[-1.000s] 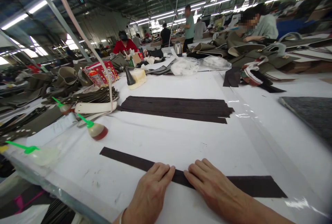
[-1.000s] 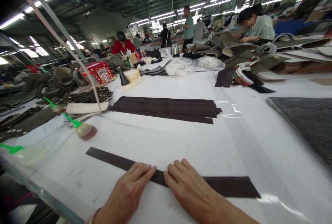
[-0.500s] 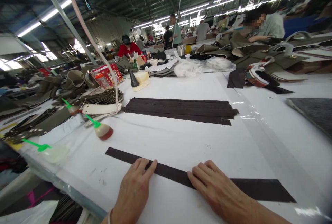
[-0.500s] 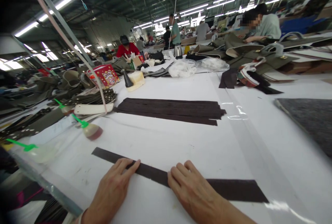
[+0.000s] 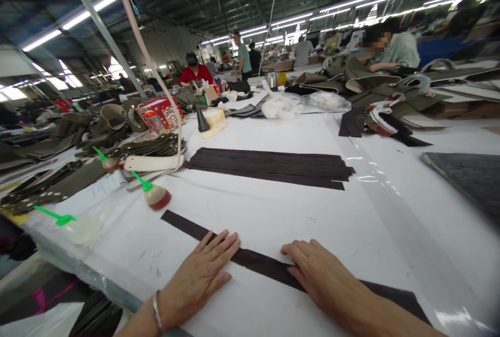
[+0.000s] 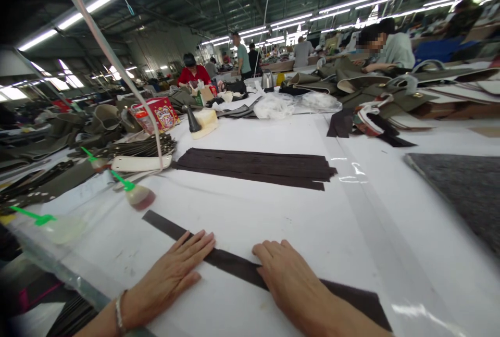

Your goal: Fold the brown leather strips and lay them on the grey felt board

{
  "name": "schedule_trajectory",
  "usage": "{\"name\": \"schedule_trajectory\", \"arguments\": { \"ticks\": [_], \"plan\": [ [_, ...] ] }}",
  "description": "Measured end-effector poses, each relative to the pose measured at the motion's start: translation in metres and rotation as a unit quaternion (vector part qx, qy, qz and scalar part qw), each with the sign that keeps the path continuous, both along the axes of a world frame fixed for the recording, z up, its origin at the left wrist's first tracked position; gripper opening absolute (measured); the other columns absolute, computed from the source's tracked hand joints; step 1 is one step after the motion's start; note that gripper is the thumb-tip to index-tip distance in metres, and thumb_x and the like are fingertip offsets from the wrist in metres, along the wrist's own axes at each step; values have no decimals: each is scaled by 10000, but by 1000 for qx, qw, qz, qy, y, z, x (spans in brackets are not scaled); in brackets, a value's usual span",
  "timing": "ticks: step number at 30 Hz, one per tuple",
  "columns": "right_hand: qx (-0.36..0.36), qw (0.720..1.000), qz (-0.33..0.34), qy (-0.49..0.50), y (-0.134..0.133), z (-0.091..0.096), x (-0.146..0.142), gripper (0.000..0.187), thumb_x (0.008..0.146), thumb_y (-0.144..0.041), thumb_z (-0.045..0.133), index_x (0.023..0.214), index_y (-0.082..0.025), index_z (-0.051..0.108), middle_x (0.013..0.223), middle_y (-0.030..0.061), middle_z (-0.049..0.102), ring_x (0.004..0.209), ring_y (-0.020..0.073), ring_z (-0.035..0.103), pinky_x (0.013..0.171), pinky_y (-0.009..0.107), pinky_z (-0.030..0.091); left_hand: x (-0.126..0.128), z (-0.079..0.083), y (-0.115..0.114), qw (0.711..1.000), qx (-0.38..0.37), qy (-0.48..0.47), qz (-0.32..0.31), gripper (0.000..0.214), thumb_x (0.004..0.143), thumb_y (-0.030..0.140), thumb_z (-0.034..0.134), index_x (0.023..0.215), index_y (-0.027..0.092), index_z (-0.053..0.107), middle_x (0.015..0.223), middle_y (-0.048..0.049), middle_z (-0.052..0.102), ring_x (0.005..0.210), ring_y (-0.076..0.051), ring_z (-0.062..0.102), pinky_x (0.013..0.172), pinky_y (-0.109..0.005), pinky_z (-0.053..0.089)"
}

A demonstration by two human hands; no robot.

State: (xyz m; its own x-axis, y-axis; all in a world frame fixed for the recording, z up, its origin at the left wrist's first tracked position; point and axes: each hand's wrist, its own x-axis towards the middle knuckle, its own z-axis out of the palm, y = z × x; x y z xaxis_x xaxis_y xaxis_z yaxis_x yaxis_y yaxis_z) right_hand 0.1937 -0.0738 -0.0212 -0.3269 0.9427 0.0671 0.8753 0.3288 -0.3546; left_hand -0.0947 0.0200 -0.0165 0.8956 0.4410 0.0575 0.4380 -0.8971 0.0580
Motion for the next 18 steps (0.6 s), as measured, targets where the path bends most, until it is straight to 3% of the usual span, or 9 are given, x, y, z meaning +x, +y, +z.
{"name": "schedule_trajectory", "arguments": {
  "ticks": [4,8,13,18],
  "plan": [
    [-97,994,-41,33,-1,9,-7,227,865,-35,511,1007,-203,566,986,35,606,858,231,565,752,368,431,-13,7,20,1000,10,-13,5,492,977,254,436,1445,304,292,1463,-25,400,1364,-194,326,1121,-445,280],
    [-125,989,-69,46,-4,16,-12,195,879,-42,499,966,-203,568,957,35,596,852,230,555,747,371,438,18,9,-2,986,17,-139,92,408,964,140,383,1355,228,457,1350,-96,503,1268,-213,441,1058,-433,396],
    [-94,994,-42,40,-7,13,-11,218,878,-17,477,971,-187,577,954,47,577,847,231,544,759,385,439,70,3,-38,974,-107,-191,54,367,925,62,398,1231,196,548,1053,-74,605,962,-190,564,869,-367,527],
    [-22,999,-7,49,-11,-4,0,241,885,3,470,981,-180,594,916,41,552,817,215,518,736,356,434,73,-4,-36,974,-139,-174,45,359,920,49,402,1199,203,567,981,-58,603,911,-200,534,826,-374,529]
  ]
}}
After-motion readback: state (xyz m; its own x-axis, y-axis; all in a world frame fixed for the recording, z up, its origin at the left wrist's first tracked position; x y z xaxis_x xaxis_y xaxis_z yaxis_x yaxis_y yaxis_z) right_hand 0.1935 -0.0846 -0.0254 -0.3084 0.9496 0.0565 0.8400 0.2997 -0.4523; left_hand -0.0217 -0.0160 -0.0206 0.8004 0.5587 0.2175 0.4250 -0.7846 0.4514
